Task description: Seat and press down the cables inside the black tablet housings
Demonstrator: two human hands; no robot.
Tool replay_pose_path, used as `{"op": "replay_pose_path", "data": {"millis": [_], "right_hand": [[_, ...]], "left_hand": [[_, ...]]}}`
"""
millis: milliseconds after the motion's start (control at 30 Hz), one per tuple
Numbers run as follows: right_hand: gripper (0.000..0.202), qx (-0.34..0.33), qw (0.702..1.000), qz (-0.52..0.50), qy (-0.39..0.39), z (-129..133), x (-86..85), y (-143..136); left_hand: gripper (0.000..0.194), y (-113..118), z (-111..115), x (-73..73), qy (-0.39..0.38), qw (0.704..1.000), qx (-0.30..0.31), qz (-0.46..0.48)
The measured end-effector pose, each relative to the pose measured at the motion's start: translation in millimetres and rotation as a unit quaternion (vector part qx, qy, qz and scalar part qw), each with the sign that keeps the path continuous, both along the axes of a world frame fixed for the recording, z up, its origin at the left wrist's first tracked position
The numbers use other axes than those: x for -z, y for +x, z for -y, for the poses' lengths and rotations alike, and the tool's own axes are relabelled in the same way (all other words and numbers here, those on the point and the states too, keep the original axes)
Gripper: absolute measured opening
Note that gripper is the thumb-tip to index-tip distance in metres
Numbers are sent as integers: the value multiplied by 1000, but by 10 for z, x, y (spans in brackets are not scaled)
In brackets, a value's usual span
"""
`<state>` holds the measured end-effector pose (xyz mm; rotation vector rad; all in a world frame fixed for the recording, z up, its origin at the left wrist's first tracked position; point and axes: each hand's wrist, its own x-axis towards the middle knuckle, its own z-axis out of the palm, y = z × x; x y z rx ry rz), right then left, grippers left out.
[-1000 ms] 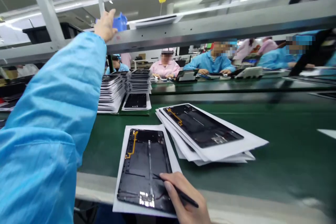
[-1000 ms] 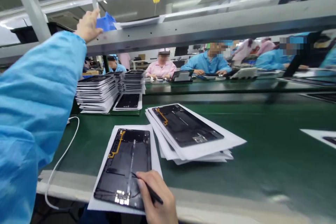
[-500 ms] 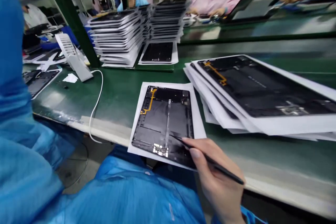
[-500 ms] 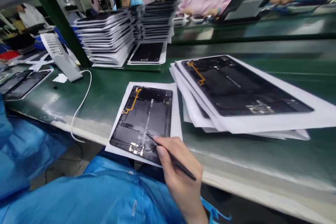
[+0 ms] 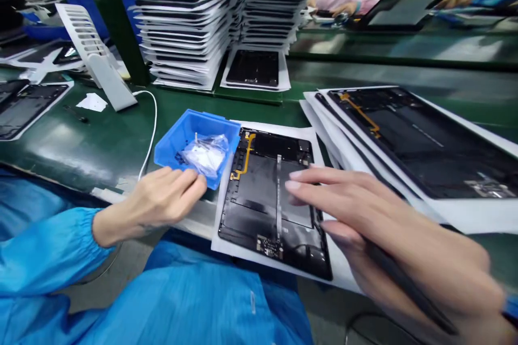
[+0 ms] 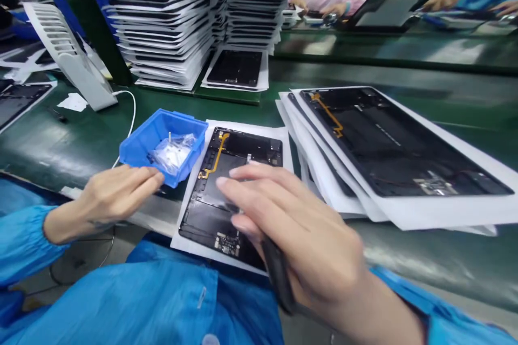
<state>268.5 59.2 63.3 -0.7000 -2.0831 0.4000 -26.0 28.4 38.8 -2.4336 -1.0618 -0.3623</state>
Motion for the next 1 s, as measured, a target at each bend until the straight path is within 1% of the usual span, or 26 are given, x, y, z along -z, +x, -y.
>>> {"op": "replay_pose_path", "data": {"millis": [33, 100, 167, 267, 333, 400, 500, 567, 633, 733, 833, 900, 1000], "right_hand": [[23, -25, 999, 35, 27, -67, -3, -65], [28, -63, 989, 105, 82, -203, 2, -200], [29, -63, 981, 144, 112, -336, 22, -330], [31, -46, 976, 174, 122, -493, 90, -490], [30, -49, 973, 190, 121, -546, 162, -561], [27, -55, 971, 201, 121, -558, 242, -598], [24, -54, 970, 205, 120, -542, 331, -605], [23, -57, 970, 203, 121, -534, 349, -597], [21, -61, 970, 198, 124, -534, 338, -597], [17, -58, 973, 187, 125, -537, 299, -620], [14, -47, 974, 182, 128, -528, 271, -660], [13, -43, 972, 189, 135, -519, 255, -688], [18, -58, 962, 226, 144, -524, 215, -732]], "left_hand": [[34, -25, 0, 18, 4, 1000, 15, -1], [29, -85, -32, -12, 13, 1000, 29, -2], [26, -143, -111, -102, 24, 1000, 12, -6], [28, -188, -325, -271, 25, 999, -31, -32], [26, -189, -506, -364, -16, 997, -40, -60], [22, -187, -677, -428, -74, 992, -35, -91], [16, -219, -820, -469, -126, 985, 7, -114], [15, -261, -813, -459, -141, 983, 53, -106], [16, -301, -753, -417, -133, 983, 81, -98], [16, -328, -669, -307, -89, 986, 82, -111], [16, -316, -663, -194, -59, 986, 83, -132], [15, -305, -689, -150, -57, 985, 87, -136], [15, -299, -732, -146, -85, 985, 86, -119]]}}
